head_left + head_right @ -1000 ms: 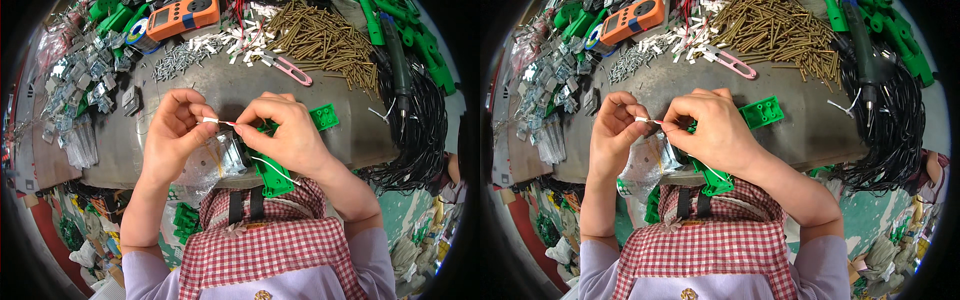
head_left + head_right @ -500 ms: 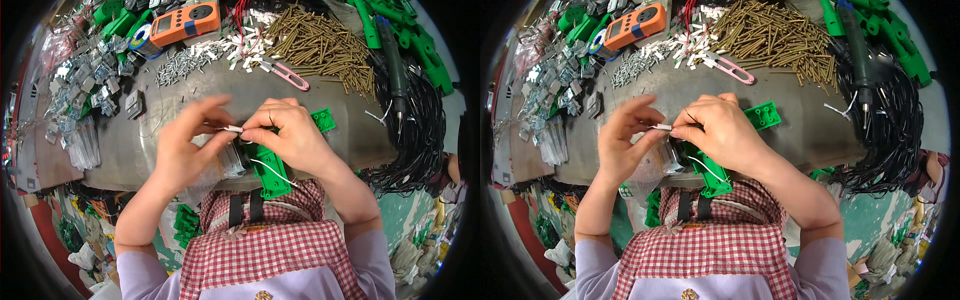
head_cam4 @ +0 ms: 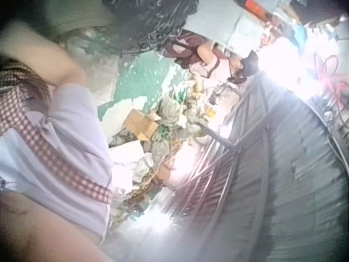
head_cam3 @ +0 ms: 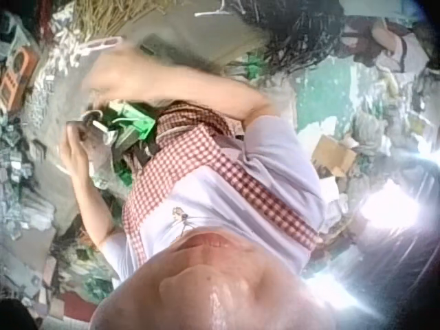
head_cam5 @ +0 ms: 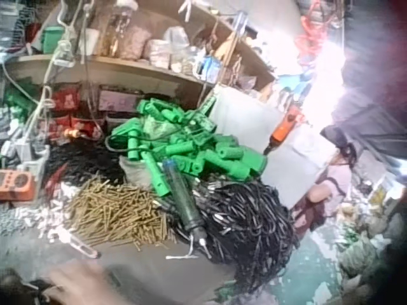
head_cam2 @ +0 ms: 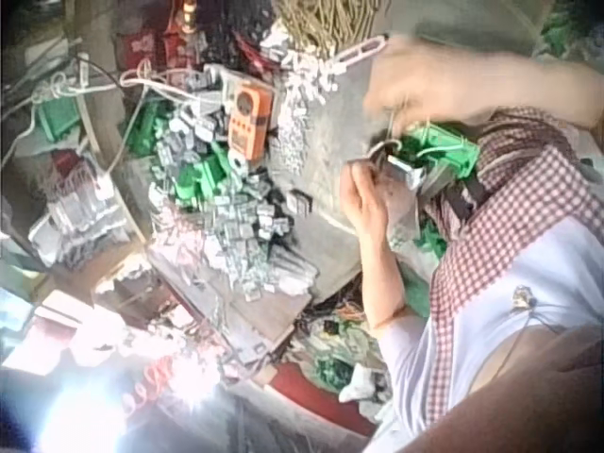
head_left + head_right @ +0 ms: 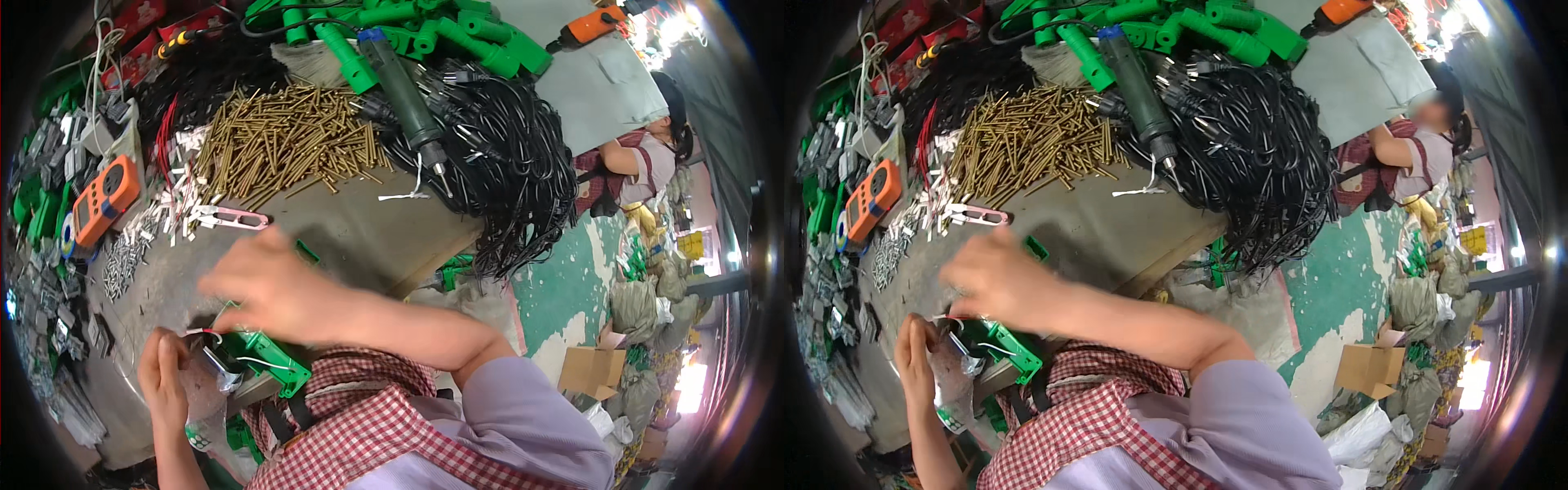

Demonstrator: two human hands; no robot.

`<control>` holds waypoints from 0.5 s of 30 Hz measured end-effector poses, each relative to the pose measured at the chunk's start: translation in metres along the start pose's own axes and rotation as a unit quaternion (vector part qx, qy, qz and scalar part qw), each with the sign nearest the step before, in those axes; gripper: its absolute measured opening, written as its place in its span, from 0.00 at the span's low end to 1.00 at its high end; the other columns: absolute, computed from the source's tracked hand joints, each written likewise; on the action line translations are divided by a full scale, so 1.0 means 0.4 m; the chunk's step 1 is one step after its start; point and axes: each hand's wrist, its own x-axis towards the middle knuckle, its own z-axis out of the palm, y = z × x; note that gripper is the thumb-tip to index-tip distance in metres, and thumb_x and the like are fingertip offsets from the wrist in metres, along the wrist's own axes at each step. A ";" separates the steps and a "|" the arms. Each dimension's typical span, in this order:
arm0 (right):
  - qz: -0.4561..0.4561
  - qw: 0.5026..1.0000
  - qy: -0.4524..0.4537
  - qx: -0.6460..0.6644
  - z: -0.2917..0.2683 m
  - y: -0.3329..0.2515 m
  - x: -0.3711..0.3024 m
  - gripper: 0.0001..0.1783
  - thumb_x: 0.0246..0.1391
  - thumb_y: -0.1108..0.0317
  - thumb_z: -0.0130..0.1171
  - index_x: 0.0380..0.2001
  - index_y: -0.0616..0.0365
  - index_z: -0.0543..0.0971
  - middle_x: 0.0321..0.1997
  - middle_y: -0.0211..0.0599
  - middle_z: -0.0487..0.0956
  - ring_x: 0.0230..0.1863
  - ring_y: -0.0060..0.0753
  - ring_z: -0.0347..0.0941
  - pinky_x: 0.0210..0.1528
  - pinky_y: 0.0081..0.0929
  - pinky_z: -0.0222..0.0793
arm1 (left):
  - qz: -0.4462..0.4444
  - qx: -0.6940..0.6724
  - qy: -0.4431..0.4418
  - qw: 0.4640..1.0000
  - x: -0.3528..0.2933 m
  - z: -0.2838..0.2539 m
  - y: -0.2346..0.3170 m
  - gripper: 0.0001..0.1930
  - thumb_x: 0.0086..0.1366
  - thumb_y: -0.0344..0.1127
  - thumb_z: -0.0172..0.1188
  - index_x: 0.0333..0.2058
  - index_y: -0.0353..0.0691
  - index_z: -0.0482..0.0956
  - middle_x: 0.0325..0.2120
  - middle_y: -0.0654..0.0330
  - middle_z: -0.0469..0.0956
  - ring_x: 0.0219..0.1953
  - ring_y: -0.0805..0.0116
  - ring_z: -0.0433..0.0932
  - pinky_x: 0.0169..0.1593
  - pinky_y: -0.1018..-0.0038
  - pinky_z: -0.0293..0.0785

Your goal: The person assembles a heating tool by soldering wires and internal components into the plastic handle casing using a soldering iron, closing the housing, and driving screws with a power screwdriver.

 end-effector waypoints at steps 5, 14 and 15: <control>0.075 0.824 0.290 -0.480 -0.445 0.141 -0.056 0.02 0.44 0.66 0.60 0.23 0.50 0.79 0.26 0.32 0.77 0.30 0.41 0.70 0.33 0.39 0.61 | 0.141 0.363 -0.003 0.921 -0.085 0.028 0.023 0.38 0.35 0.27 0.68 0.52 0.33 0.68 0.44 0.49 0.69 0.48 0.49 0.67 0.53 0.62 0.65; 0.254 0.712 0.263 -0.599 -0.748 0.167 -0.102 0.08 0.51 0.67 0.55 0.26 0.60 0.79 0.27 0.49 0.79 0.33 0.53 0.76 0.37 0.44 0.70 | 0.137 0.378 -0.058 0.914 -0.037 0.006 0.059 0.47 0.29 0.23 0.71 0.56 0.35 0.65 0.53 0.46 0.65 0.54 0.43 0.65 0.56 0.59 0.64; 0.267 0.720 0.272 -0.580 -0.768 0.154 -0.100 0.09 0.51 0.67 0.55 0.26 0.61 0.79 0.27 0.49 0.79 0.33 0.54 0.76 0.38 0.44 0.70 | 0.129 0.369 -0.064 0.918 -0.035 -0.002 0.058 0.46 0.32 0.31 0.73 0.56 0.35 0.65 0.54 0.46 0.65 0.55 0.44 0.65 0.57 0.59 0.63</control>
